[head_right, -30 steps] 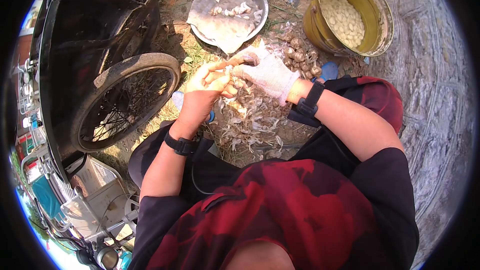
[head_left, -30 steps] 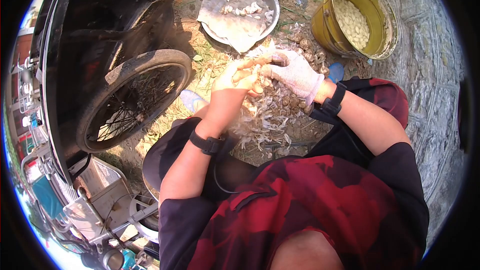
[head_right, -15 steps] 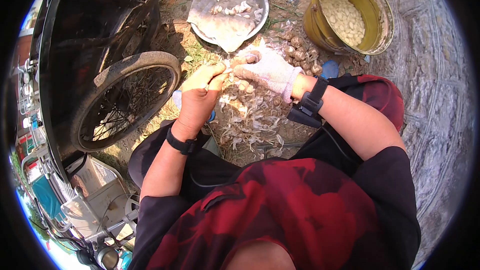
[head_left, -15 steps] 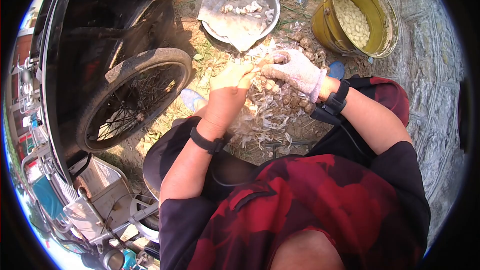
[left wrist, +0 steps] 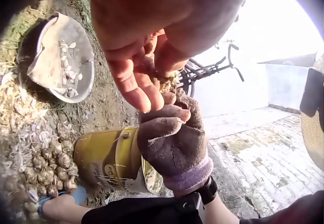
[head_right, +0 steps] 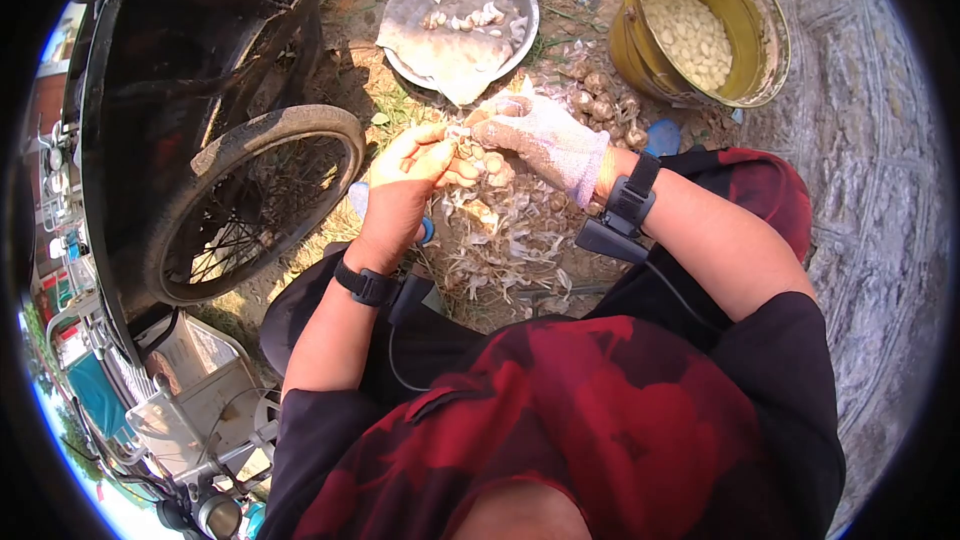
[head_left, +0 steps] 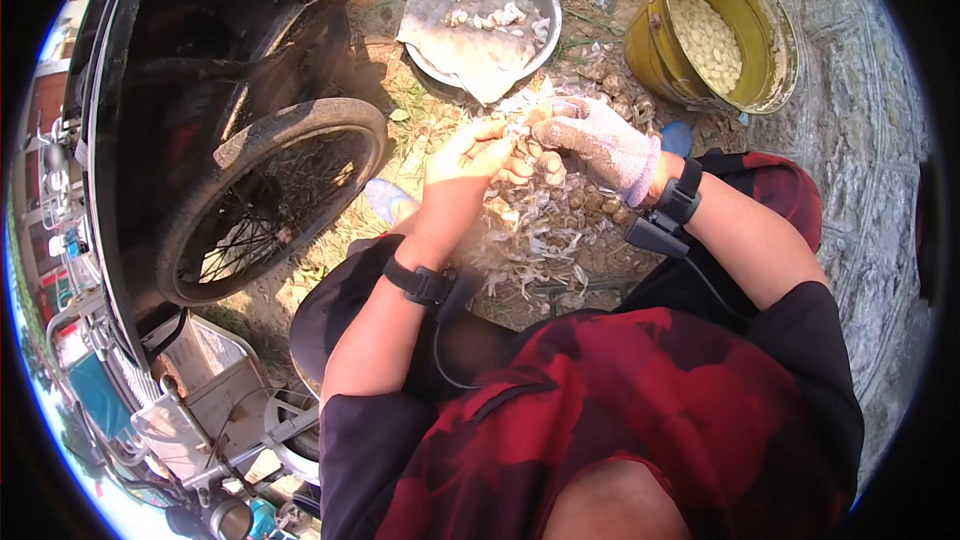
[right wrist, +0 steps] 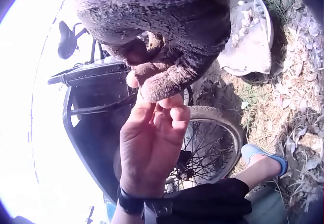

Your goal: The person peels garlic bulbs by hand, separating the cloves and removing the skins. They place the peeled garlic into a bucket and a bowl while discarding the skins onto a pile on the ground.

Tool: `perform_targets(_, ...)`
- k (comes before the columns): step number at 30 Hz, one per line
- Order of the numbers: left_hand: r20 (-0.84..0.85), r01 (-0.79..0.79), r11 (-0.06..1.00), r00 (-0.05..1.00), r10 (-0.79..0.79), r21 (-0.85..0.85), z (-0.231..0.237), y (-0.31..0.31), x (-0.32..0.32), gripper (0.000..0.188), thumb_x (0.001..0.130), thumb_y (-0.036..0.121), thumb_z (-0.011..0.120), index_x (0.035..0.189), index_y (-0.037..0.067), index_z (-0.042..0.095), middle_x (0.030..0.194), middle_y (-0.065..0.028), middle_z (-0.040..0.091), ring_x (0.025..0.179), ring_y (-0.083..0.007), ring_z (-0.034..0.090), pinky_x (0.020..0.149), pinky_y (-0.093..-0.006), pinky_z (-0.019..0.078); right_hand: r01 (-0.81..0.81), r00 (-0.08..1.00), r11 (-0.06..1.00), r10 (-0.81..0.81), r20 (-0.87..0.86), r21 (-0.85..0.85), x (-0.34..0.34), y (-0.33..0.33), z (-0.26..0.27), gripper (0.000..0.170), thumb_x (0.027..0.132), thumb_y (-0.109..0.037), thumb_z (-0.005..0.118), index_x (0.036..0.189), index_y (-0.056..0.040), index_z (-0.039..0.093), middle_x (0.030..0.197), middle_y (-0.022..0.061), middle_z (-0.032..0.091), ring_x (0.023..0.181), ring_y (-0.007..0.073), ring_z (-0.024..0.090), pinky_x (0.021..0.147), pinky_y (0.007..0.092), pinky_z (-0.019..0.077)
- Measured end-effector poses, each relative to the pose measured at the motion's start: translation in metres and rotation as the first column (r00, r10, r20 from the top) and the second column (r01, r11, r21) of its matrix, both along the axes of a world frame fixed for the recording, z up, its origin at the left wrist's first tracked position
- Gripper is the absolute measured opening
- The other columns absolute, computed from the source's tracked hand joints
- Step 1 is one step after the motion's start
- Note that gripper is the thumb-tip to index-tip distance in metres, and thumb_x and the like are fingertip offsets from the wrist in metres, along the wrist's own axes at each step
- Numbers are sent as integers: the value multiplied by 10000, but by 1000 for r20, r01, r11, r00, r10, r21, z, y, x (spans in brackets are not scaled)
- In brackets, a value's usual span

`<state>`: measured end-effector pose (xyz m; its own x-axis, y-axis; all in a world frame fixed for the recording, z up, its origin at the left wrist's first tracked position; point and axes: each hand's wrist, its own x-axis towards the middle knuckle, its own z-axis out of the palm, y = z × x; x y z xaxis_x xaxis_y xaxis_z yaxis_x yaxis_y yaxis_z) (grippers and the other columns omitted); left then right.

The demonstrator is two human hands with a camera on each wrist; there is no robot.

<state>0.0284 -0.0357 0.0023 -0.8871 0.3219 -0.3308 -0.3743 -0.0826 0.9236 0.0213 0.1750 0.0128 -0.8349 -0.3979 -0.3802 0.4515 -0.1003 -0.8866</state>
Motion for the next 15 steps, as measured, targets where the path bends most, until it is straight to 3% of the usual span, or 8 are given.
perform_targets(2,215,-20,993,977,-6,118,1,0,-4,299,946,56,582,1225,-42,536,957,-93,665,773,-142,646,719,-257,537,18,997,999,-15,81,-40,-1,2,-3,270,915,-241,639,1069,-20,656,938,11,649,798,64,571,679,238,484)
perform_targets(5,184,-1,987,982,-30,163,3,5,-3,322,945,69,585,1242,-39,522,938,-72,647,764,-130,632,690,-254,537,-4,999,999,2,46,39,-3,2,1,266,921,-249,638,1063,-25,657,944,7,648,830,59,566,711,237,481)
perform_targets(7,158,-16,992,987,-5,129,4,10,-1,326,938,75,599,1236,-37,529,933,-67,639,762,-126,629,678,-250,534,-39,990,996,49,-133,79,-3,2,-13,307,929,-217,643,1174,-35,610,1039,-8,651,879,36,561,750,218,476)
perform_targets(10,96,-27,999,995,22,44,0,10,0,328,926,83,625,1220,-37,545,933,-65,631,760,-117,623,662,-243,526,-79,981,997,79,-178,6,-1,-1,-28,345,932,-215,638,1212,-19,594,1106,11,648,938,53,560,805,234,480)
perform_targets(12,59,-23,1000,998,23,-8,2,10,0,326,920,86,636,1209,-38,554,938,-68,632,760,-112,621,659,-240,522,-108,987,993,112,-116,46,-2,2,-24,333,929,-187,636,1204,-4,596,1093,8,648,934,57,563,808,242,483)
perform_targets(14,5,-67,993,998,68,-97,12,13,2,286,911,80,649,1164,-40,591,942,-57,633,766,-108,620,672,-234,516,-181,981,933,195,-17,310,-7,4,-19,283,926,-158,627,1160,1,614,1040,24,651,904,67,568,795,252,488)
perform_targets(15,6,-68,993,998,69,-97,8,11,2,286,911,80,649,1164,-40,591,942,-57,633,766,-108,620,672,-234,516,-182,980,933,196,-16,311,-7,5,-22,283,926,-158,627,1160,1,614,1040,24,651,904,67,568,795,252,488)
